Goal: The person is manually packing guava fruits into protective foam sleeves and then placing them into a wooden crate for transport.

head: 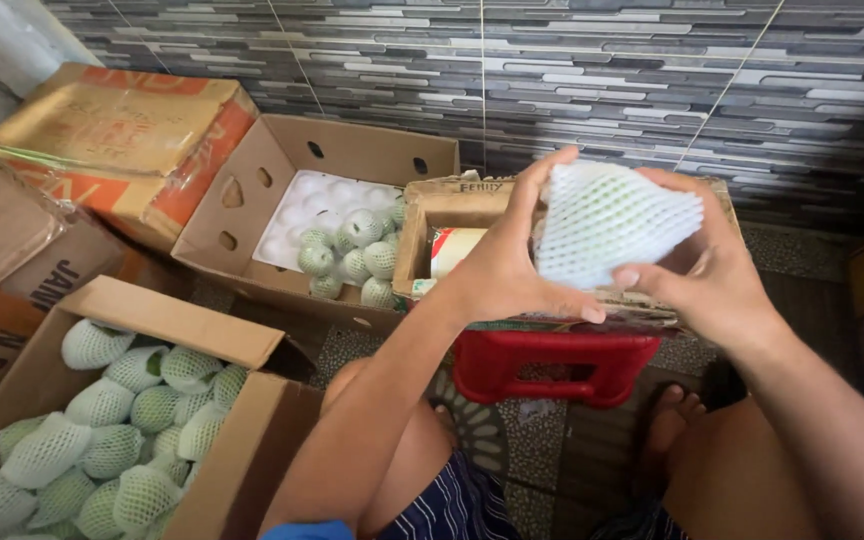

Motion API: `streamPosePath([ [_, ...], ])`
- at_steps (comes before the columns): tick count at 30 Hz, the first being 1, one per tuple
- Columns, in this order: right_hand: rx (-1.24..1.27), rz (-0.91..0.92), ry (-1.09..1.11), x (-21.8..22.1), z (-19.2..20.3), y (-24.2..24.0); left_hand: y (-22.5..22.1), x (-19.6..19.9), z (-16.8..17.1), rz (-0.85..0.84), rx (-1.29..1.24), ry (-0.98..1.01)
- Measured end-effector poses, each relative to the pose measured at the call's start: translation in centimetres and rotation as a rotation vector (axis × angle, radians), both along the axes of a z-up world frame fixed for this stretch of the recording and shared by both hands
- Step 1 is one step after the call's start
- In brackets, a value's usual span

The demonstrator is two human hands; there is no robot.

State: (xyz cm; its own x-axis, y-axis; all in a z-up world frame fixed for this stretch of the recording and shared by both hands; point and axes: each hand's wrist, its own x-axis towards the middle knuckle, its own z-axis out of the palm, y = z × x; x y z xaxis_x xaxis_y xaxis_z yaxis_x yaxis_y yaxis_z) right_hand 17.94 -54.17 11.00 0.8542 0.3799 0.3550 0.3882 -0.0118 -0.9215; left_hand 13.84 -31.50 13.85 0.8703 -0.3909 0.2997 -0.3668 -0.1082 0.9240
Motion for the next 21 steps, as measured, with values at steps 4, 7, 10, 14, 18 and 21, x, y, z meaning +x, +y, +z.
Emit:
streamPosePath([
  [4, -0.01, -0.001, 0.028, 0.5, -0.1, -0.3, 0.0, -0.5, 0.4, 0.158, 0.146, -0.057],
  [7, -0.043, -0.003, -0.009, 0.8, -0.5, -0.6, 0.2, 0.0, 0.2, 0.24, 0.171, -0.112],
  [10, -0.109, -0.013, -0.077, -0.2, 1.1, 0.1, 0.1, 0.5, -0.4, 0.241, -0.04, -0.077],
  [14, 0.072, 0.157, -0.042, -0.8, 2.0, 0.9, -0.6, 0.5, -0.1, 0.184, -0.252, 0.108],
  [18, 0.059, 0.136, -0.09, -0.2, 1.8, 0.9, -0.6, 1.7, -1.3, 0.151, -0.333, 0.159],
  [21, 0.095, 0.133, -0.124, 0.3, 1.1, 0.5, -0.8, 2.0, -1.6, 0.193, -0.314, 0.159],
])
